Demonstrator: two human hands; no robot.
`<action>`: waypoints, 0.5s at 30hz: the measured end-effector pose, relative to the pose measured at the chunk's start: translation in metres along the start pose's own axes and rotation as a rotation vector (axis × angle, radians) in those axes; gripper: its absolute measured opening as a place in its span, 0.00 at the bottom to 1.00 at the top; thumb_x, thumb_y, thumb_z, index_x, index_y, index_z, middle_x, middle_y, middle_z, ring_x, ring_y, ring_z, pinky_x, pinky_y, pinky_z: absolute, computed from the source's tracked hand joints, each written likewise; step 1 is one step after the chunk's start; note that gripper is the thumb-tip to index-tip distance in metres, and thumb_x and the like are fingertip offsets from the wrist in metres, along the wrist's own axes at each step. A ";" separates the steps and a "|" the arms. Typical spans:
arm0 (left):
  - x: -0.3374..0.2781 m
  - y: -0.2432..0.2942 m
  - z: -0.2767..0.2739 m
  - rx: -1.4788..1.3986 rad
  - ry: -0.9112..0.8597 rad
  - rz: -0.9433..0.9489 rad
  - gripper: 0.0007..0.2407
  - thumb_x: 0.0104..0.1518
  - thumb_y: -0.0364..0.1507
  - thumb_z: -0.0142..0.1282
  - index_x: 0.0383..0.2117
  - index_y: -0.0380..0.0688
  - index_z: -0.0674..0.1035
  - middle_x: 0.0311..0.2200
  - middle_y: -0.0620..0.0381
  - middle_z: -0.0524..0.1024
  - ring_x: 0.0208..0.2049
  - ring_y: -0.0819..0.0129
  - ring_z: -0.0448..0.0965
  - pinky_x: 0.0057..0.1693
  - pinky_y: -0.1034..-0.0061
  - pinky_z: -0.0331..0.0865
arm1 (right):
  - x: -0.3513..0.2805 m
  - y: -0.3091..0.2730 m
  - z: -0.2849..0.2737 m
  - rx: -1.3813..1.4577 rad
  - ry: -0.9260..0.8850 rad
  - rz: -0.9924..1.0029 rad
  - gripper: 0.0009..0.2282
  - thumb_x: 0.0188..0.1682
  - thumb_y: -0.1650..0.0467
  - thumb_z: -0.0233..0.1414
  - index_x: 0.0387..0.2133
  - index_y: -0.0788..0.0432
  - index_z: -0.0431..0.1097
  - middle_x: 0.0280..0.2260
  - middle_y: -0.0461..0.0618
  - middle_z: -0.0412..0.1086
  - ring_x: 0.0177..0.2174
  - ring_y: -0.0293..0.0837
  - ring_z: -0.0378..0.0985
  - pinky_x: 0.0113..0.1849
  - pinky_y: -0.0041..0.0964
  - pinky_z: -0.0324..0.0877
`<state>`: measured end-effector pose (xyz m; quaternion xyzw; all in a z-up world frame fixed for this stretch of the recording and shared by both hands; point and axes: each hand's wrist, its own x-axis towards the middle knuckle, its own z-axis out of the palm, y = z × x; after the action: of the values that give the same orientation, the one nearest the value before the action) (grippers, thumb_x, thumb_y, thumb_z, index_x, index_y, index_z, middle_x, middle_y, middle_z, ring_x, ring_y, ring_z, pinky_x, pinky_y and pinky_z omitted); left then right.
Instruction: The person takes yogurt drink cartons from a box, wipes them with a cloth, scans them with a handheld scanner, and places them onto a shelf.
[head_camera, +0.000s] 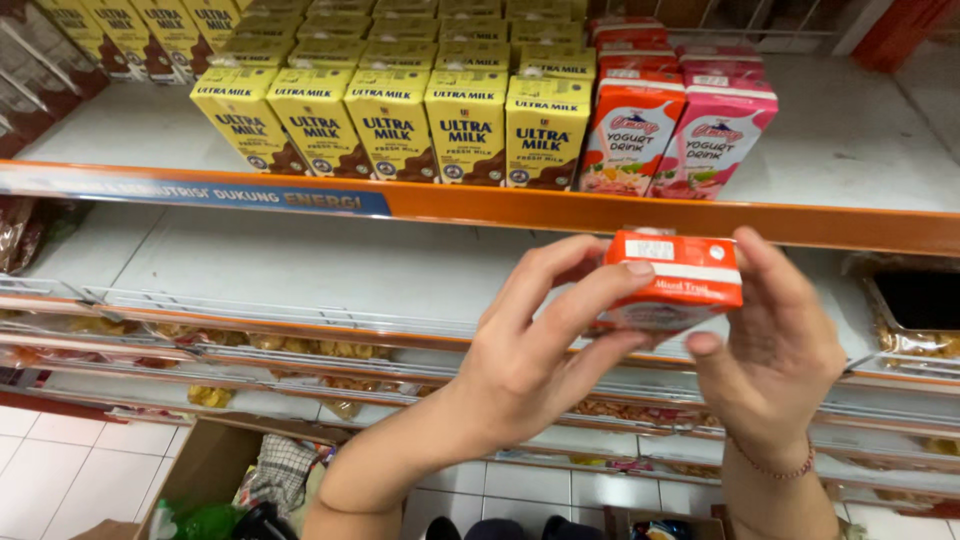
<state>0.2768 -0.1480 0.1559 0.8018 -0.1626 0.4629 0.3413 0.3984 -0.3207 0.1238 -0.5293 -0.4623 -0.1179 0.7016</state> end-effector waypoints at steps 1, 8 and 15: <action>0.007 -0.006 0.008 0.046 0.052 0.038 0.26 0.60 0.23 0.72 0.62 0.50 0.70 0.57 0.48 0.69 0.54 0.57 0.78 0.58 0.73 0.77 | 0.012 0.004 -0.001 -0.075 0.018 -0.050 0.25 0.56 0.72 0.57 0.64 0.68 0.58 0.57 0.56 0.68 0.54 0.44 0.74 0.57 0.36 0.73; 0.048 -0.049 0.029 0.184 0.183 0.132 0.25 0.60 0.21 0.71 0.61 0.50 0.73 0.56 0.48 0.70 0.52 0.60 0.78 0.58 0.74 0.78 | 0.080 0.015 -0.001 -0.819 0.018 -0.273 0.28 0.47 0.84 0.60 0.62 0.67 0.62 0.56 0.63 0.60 0.52 0.58 0.72 0.51 0.41 0.75; 0.063 -0.051 0.026 0.273 0.066 0.122 0.25 0.55 0.16 0.64 0.60 0.53 0.74 0.57 0.43 0.67 0.56 0.52 0.74 0.61 0.66 0.75 | 0.095 0.029 -0.003 -0.756 0.014 -0.126 0.26 0.47 0.84 0.59 0.61 0.64 0.65 0.54 0.60 0.65 0.50 0.50 0.76 0.48 0.37 0.77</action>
<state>0.3554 -0.1265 0.1803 0.8138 -0.1352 0.5265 0.2054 0.4707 -0.2806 0.1792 -0.7204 -0.4131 -0.3266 0.4513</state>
